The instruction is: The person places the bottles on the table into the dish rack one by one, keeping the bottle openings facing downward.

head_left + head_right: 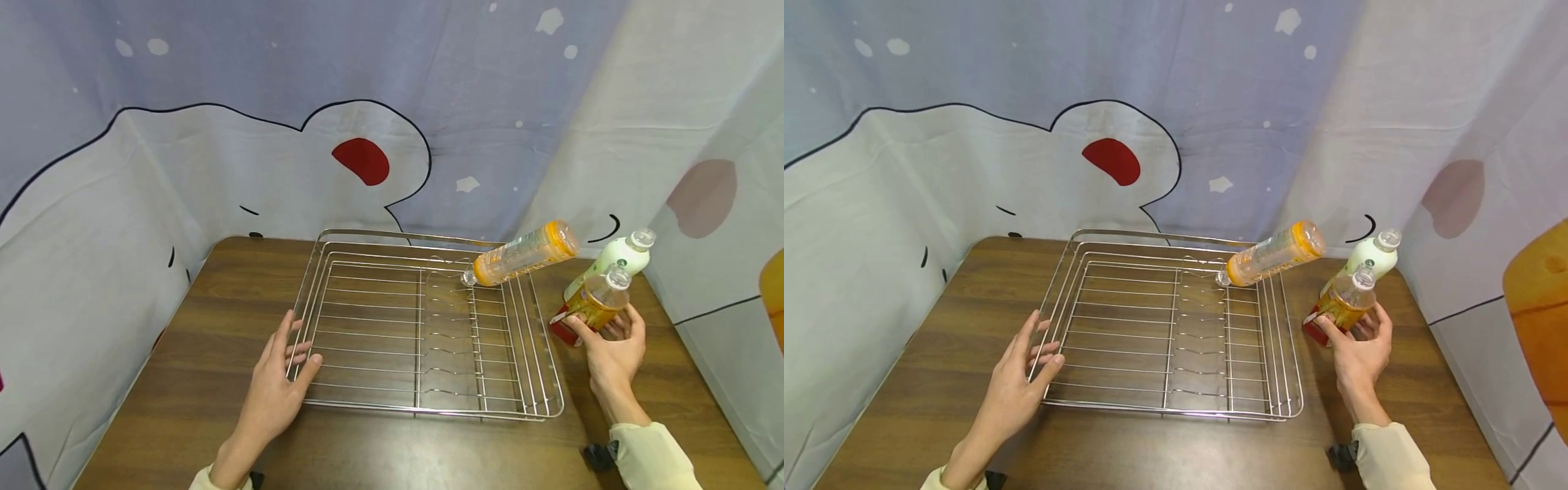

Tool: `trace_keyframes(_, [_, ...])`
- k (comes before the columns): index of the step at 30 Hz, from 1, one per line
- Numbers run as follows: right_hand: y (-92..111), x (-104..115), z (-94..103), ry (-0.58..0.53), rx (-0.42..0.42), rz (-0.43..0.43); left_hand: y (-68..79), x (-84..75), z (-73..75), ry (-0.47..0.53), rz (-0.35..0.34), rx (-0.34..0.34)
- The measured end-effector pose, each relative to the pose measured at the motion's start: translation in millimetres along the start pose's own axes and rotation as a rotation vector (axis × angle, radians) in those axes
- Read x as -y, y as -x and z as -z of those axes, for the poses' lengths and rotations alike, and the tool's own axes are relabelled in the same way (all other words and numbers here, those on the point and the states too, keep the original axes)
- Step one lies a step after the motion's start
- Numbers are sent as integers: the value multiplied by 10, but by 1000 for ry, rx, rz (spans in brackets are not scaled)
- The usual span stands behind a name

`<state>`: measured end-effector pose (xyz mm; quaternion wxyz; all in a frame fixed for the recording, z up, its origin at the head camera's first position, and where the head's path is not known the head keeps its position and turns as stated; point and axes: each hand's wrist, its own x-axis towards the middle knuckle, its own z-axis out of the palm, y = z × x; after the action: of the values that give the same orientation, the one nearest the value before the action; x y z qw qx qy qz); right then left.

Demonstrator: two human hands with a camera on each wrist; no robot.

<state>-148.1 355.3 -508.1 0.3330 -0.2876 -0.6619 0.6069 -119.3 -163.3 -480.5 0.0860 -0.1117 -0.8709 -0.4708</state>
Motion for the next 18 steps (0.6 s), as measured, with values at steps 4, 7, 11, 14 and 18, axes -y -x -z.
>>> trace_keyframes(4, [25, 28, 40, -29, 11, -13, -2, 3, -2, 0, 0, 2])
trace_keyframes(7, [41, 52, 68, -39, 16, -23, -3, 6, -3, -2, 3, 4])
trace_keyframes(11, [62, 71, 110, -15, 21, -15, -2, 4, -4, -5, 3, 5])
trace_keyframes(14, [79, 90, 134, -12, 20, 1, -2, -2, -3, -4, 1, 5])
trace_keyframes(18, [110, 130, 160, -39, 21, 24, -2, -10, 0, -1, 3, 6])
